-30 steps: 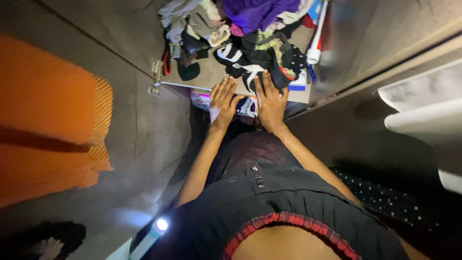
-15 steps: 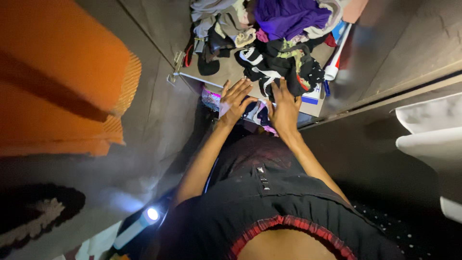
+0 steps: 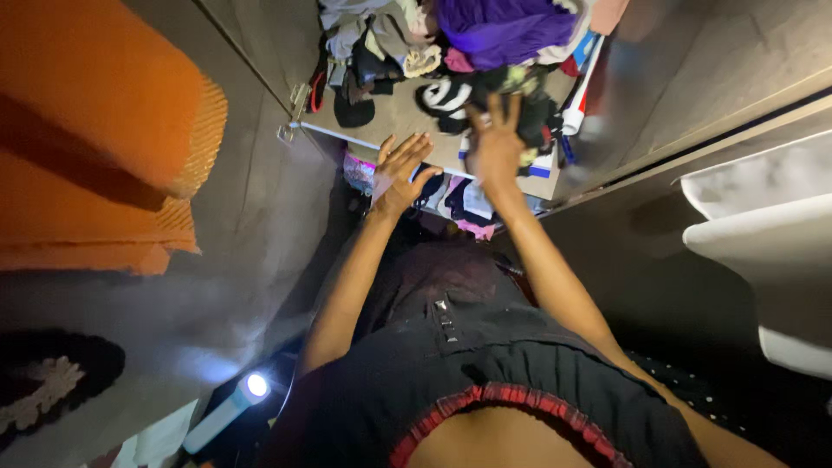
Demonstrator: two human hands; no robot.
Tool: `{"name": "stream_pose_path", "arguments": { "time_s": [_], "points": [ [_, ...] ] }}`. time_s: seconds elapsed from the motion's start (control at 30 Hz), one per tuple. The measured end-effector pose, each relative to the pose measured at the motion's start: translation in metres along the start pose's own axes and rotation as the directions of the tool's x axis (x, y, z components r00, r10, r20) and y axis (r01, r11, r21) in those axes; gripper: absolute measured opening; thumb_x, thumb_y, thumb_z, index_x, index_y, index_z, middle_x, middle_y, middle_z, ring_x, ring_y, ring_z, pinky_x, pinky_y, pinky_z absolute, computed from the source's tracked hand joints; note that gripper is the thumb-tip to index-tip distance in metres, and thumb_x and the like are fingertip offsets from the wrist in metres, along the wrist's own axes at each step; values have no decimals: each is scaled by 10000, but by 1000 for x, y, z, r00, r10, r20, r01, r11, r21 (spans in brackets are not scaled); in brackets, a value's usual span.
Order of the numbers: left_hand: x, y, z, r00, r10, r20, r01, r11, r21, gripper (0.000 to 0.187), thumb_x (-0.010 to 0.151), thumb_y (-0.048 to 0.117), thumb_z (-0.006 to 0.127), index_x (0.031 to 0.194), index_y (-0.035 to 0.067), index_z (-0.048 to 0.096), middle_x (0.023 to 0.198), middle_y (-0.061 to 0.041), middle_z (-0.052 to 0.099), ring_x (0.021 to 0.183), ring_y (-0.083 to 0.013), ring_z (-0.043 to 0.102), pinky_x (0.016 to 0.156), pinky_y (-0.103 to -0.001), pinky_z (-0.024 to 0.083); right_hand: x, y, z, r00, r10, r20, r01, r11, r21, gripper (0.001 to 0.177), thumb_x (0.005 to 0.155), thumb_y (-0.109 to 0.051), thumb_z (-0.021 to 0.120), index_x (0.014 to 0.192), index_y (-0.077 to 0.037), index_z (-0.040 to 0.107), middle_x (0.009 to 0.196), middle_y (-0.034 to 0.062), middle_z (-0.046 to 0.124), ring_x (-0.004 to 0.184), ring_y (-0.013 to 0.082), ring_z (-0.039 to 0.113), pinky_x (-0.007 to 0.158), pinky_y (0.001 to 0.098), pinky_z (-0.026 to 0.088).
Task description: The person folds several pieces of clothing by hand, including a white patterned garment, a pink garment, a white sock, and a tan garment, and places them into a closet drawer.
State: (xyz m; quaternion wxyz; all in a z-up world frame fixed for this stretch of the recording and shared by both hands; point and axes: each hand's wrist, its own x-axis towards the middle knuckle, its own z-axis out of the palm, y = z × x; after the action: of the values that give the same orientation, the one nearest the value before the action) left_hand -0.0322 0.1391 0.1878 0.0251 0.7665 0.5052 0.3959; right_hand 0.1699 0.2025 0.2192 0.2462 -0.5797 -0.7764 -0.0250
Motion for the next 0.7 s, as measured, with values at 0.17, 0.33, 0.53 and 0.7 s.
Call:
{"name": "stream_pose_path", "arguments": {
  "time_s": [0.17,0.33,0.53,0.7],
  "points": [
    [0,1,-7,996,-72,49,76,993,-86,375,950,325,752,1257,113,723,1419,-49,653,1372,-215,569,1208,-469,324,1,25,-1,998,48,36,-51,995,85,597,758,-3,671,1336,-149,638,1579,252,397,1496,464,319,992,500,545],
    [0,-2,-14,990,-122,72,129,987,-99,374,944,284,743,1277,118,703,1452,-89,628,1399,-252,546,1210,-460,342,11,16,1,992,50,114,-65,990,124,536,840,-52,694,1361,-135,600,1589,292,369,1521,500,272,1070,514,480],
    [-10,-21,-19,979,-184,-88,189,981,50,467,882,296,792,1268,54,688,1408,-111,632,1370,-285,547,1191,-516,315,26,29,-46,862,-132,489,112,991,70,672,873,-367,768,1478,-178,547,1518,340,350,1427,491,298,1042,581,397],
    [-10,-35,-14,970,-235,-59,236,972,16,327,834,188,792,1138,78,737,1346,-74,687,1337,-230,588,1187,-498,357,68,14,-105,598,-102,795,141,990,21,719,934,-460,722,1557,-172,509,1365,313,574,1290,447,538,1091,503,449]
  ]
}}
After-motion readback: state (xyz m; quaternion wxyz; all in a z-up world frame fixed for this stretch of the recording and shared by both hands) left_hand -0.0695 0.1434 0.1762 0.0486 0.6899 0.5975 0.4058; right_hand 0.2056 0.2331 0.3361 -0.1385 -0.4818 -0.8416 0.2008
